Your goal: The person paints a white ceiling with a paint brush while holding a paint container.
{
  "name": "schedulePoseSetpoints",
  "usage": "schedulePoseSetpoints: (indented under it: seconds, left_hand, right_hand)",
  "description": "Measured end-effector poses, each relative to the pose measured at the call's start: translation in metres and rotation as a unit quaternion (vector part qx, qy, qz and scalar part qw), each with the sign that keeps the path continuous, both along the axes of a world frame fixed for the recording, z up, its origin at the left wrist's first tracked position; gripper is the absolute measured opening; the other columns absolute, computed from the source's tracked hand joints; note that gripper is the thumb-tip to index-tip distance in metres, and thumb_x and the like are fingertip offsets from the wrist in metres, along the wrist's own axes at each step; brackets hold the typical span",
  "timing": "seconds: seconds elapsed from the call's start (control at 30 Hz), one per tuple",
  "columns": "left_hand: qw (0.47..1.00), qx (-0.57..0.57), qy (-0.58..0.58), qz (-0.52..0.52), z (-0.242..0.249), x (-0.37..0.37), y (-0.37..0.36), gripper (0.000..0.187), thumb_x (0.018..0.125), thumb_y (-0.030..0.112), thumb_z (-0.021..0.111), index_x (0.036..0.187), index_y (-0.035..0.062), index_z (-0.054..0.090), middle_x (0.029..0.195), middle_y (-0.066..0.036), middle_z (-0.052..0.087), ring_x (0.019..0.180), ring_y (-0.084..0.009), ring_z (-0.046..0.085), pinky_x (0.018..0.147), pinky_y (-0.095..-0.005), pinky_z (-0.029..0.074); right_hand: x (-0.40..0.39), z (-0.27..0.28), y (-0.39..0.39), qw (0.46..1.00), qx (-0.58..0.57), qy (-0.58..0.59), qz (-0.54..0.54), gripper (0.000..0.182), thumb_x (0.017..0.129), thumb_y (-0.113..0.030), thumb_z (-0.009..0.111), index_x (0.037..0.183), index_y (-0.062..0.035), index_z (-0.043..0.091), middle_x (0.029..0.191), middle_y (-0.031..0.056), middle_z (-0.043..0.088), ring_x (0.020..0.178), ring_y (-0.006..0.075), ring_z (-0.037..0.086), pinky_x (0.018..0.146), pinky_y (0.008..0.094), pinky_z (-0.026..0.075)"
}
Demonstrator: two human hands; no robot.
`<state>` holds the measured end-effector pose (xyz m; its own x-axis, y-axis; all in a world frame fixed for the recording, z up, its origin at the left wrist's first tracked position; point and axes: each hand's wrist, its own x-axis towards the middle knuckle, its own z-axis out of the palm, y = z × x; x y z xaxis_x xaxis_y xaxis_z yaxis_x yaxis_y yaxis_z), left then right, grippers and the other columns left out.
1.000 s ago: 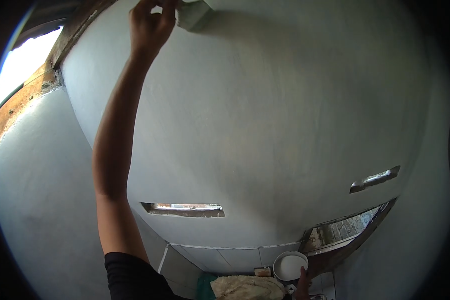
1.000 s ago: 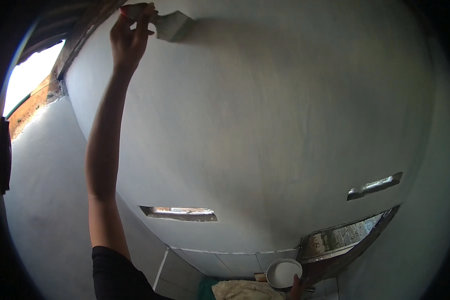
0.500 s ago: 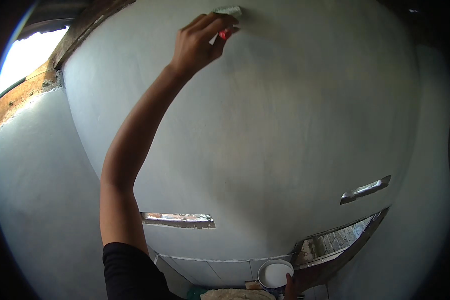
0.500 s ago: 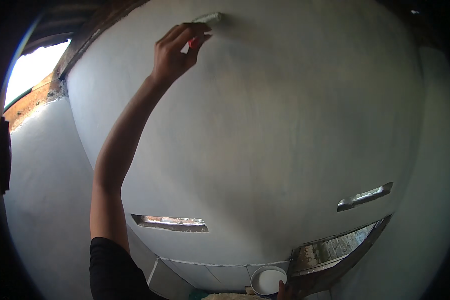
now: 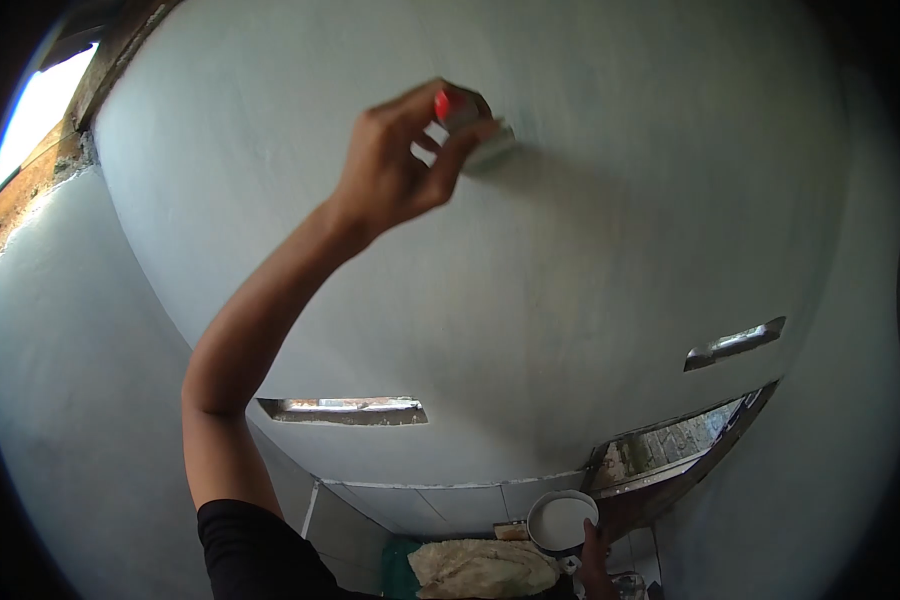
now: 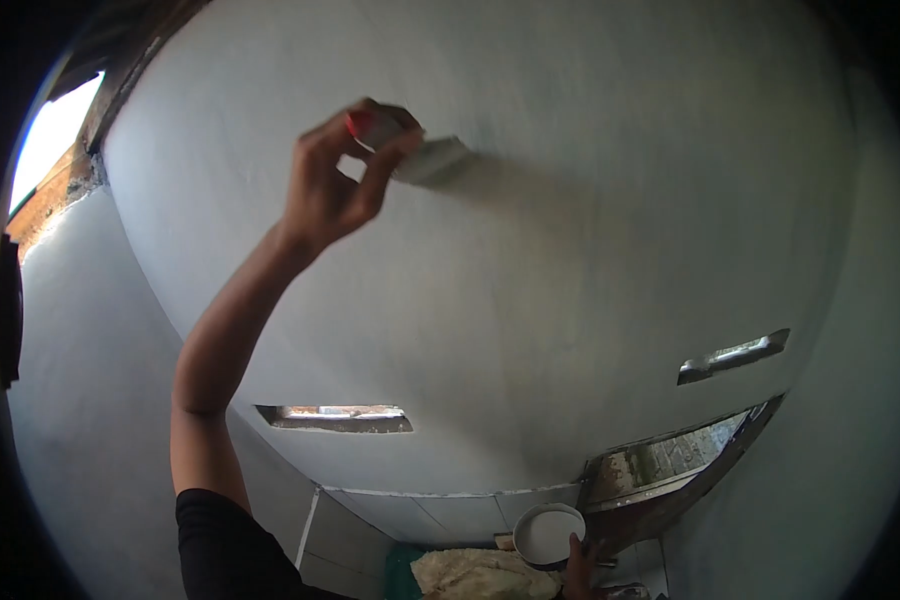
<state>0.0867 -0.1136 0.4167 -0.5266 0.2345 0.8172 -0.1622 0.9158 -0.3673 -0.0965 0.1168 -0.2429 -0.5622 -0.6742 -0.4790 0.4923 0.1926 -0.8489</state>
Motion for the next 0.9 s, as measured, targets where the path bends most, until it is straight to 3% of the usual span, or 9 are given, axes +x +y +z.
schedulePoseSetpoints:
  seconds: [0.1, 0.2, 0.27, 0.4, 0.53, 0.57, 0.67, 0.8, 0.9]
  left_hand:
    - [0.974, -0.181, 0.14, -0.009, 0.048, 0.009, -0.001, 0.013, 0.088, -0.004, 0.065, 0.097, 0.0033, 0.07, 0.095, -0.002, 0.073, 0.082, -0.0135, 0.071, 0.068, -0.0247, 0.057]
    - [0.935, -0.263, 0.2, 0.132, 0.052, 0.013, -0.004, 0.013, 0.082, -0.003, 0.073, 0.092, 0.0041, 0.069, 0.093, -0.005, 0.073, 0.08, -0.0153, 0.071, 0.068, -0.0251, 0.057]
    - [0.927, -0.358, 0.08, 0.081, 0.033, 0.018, -0.021, 0.016, 0.079, 0.0, 0.077, 0.092, 0.0043, 0.07, 0.094, -0.007, 0.073, 0.081, -0.0172, 0.071, 0.068, -0.0266, 0.058]
    - [0.938, -0.344, -0.044, 0.007, -0.095, 0.014, -0.014, 0.028, 0.073, 0.022, 0.085, 0.087, 0.0099, 0.065, 0.091, -0.002, 0.071, 0.08, -0.0159, 0.07, 0.059, -0.0255, 0.058]
    - [0.989, -0.044, -0.14, -0.007, -0.174, 0.017, 0.01, 0.024, 0.075, 0.012, 0.081, 0.09, 0.0101, 0.062, 0.084, -0.002, 0.068, 0.066, -0.0149, 0.065, 0.049, -0.0247, 0.053]
    - [0.988, 0.052, -0.146, 0.006, -0.171, 0.02, 0.011, 0.023, 0.075, 0.006, 0.079, 0.09, 0.0089, 0.063, 0.085, -0.003, 0.069, 0.062, -0.0159, 0.063, 0.046, -0.0252, 0.05]
    - [0.997, 0.071, -0.025, -0.017, -0.134, 0.023, -0.003, 0.022, 0.075, -0.005, 0.076, 0.092, 0.0016, 0.063, 0.086, -0.009, 0.07, 0.07, -0.0214, 0.068, 0.058, -0.0283, 0.055]
    - [0.979, -0.131, 0.154, 0.019, -0.072, 0.025, 0.003, 0.024, 0.072, 0.001, 0.08, 0.093, 0.0061, 0.068, 0.092, -0.006, 0.072, 0.078, -0.0201, 0.069, 0.06, -0.0281, 0.054]
    - [0.956, -0.235, 0.165, 0.061, -0.07, 0.026, -0.004, 0.028, 0.069, 0.004, 0.083, 0.093, 0.0077, 0.068, 0.094, -0.005, 0.073, 0.083, -0.0196, 0.07, 0.063, -0.0275, 0.057]
  right_hand:
    - [0.003, -0.014, -0.011, 0.999, -0.009, 0.043, -0.018, 0.06, 0.093, -0.04, 0.063, 0.133, 0.0021, 0.049, 0.125, 0.0135, 0.055, 0.113, 0.0243, 0.053, 0.094, 0.0379, 0.044]
    - [0.007, 0.01, -0.01, 1.0, -0.019, 0.015, 0.008, 0.063, 0.093, -0.036, 0.064, 0.135, 0.0072, 0.045, 0.132, 0.0218, 0.053, 0.121, 0.0298, 0.052, 0.101, 0.0396, 0.04]
    - [0.015, 0.028, -0.009, 1.0, -0.02, 0.012, -0.007, 0.063, 0.093, -0.036, 0.064, 0.134, 0.0071, 0.046, 0.131, 0.0217, 0.053, 0.12, 0.0294, 0.052, 0.101, 0.0392, 0.04]
    - [0.026, 0.062, -0.003, 0.999, -0.016, 0.035, -0.005, 0.059, 0.094, -0.036, 0.063, 0.132, 0.0066, 0.047, 0.126, 0.02, 0.055, 0.116, 0.0282, 0.053, 0.1, 0.0376, 0.04]
    - [0.032, 0.072, 0.002, 0.999, -0.017, 0.043, -0.011, 0.057, 0.095, -0.037, 0.062, 0.13, 0.0061, 0.048, 0.123, 0.0183, 0.055, 0.115, 0.0271, 0.053, 0.099, 0.0367, 0.04]
    - [0.031, 0.072, 0.004, 0.999, -0.028, 0.041, -0.002, 0.057, 0.095, -0.037, 0.062, 0.13, 0.0057, 0.048, 0.123, 0.0178, 0.055, 0.115, 0.0266, 0.053, 0.099, 0.0365, 0.04]
    - [0.029, 0.06, 0.003, 0.999, -0.034, 0.031, 0.005, 0.056, 0.095, -0.038, 0.061, 0.129, 0.0054, 0.048, 0.124, 0.0171, 0.055, 0.115, 0.0259, 0.053, 0.099, 0.0362, 0.039]
    - [0.031, 0.077, 0.004, 0.998, -0.052, 0.025, 0.028, 0.056, 0.096, -0.038, 0.06, 0.13, 0.0049, 0.048, 0.124, 0.0162, 0.054, 0.116, 0.0251, 0.051, 0.1, 0.0357, 0.038]
    - [0.031, 0.065, -0.001, 0.997, -0.054, 0.048, 0.038, 0.054, 0.096, -0.04, 0.06, 0.131, -0.0015, 0.048, 0.123, 0.0104, 0.055, 0.114, 0.0219, 0.053, 0.095, 0.0361, 0.043]
